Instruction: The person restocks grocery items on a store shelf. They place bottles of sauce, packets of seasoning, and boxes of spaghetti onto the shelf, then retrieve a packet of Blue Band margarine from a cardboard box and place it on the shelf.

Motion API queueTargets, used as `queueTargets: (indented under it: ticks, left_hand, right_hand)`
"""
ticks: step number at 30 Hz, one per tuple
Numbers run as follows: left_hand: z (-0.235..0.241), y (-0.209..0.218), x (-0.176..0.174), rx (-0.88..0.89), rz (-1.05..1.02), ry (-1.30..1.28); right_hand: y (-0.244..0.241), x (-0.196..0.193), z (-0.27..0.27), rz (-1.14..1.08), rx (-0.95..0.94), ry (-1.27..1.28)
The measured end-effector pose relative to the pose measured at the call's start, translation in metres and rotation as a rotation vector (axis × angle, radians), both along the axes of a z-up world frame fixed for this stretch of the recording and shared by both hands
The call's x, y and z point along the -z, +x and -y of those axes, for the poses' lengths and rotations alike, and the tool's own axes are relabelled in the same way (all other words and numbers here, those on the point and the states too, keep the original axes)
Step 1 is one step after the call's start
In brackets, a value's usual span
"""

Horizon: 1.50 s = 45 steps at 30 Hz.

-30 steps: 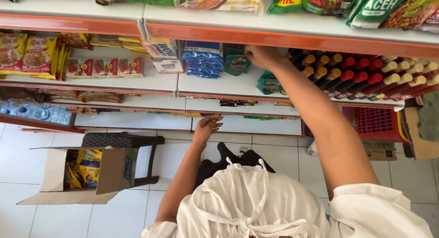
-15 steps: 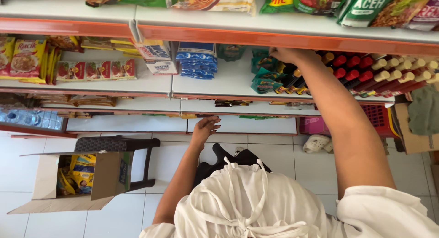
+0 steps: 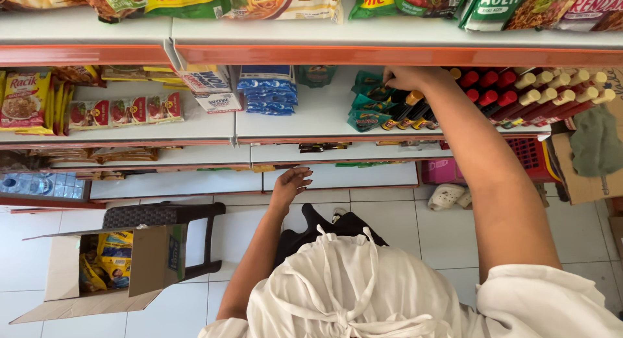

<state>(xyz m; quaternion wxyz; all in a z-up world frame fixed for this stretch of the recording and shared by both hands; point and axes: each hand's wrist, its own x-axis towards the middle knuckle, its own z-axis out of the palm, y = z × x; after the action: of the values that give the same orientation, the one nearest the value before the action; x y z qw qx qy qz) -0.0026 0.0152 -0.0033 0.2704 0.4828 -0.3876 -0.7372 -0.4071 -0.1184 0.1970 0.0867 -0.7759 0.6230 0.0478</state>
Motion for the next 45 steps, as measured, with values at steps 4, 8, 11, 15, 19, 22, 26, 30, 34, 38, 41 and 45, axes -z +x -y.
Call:
queueTargets:
  ticks: [4, 8, 11, 15, 19, 22, 26, 30, 34, 38, 41, 45]
  left_hand:
    - [-0.001, 0.0, -0.001, -0.011, 0.001, 0.012]
    - [-0.001, 0.003, 0.001, -0.028, -0.002, 0.0]
    - [-0.001, 0.007, 0.001, -0.033, -0.002, -0.008]
    - [-0.002, 0.01, 0.002, -0.047, 0.007, -0.015]
    - [-0.004, 0.011, 0.001, -0.057, 0.012, -0.007]
    - [-0.006, 0.011, -0.001, -0.056, 0.032, -0.006]
    - [-0.007, 0.009, -0.002, -0.049, 0.029, -0.01]
    - [-0.008, 0.007, -0.003, -0.044, 0.018, -0.009]
    - [-0.005, 0.004, -0.002, -0.042, 0.027, -0.005]
    - [-0.005, 0.004, 0.002, -0.045, 0.013, -0.011]
    - [-0.004, 0.005, 0.004, -0.048, 0.011, -0.01]
    - [-0.005, 0.006, 0.005, -0.057, 0.014, 0.0]
  right_hand:
    - [0.013, -0.022, -0.008, -0.084, 0.011, -0.039]
    - [0.024, -0.03, -0.004, -0.149, 0.017, -0.06]
    - [0.028, -0.018, 0.005, -0.127, -0.031, -0.302]
    - [0.024, 0.007, 0.017, -0.05, 0.03, -0.214]
    - [0.018, 0.023, 0.024, 0.019, -0.024, -0.194]
    - [0.014, 0.027, 0.025, 0.023, -0.051, -0.173]
    - [0.01, 0.027, 0.024, 0.097, -0.019, -0.096]
    - [0.015, 0.027, 0.02, 0.036, -0.043, -0.028]
    - [0.021, 0.026, 0.018, 0.106, -0.033, -0.022]
    - [0.027, 0.02, 0.016, 0.052, -0.069, -0.078]
    - [0.034, 0.009, 0.016, 0.057, -0.09, -0.119]
    - [0.053, -0.008, 0.013, 0.029, -0.17, -0.503]
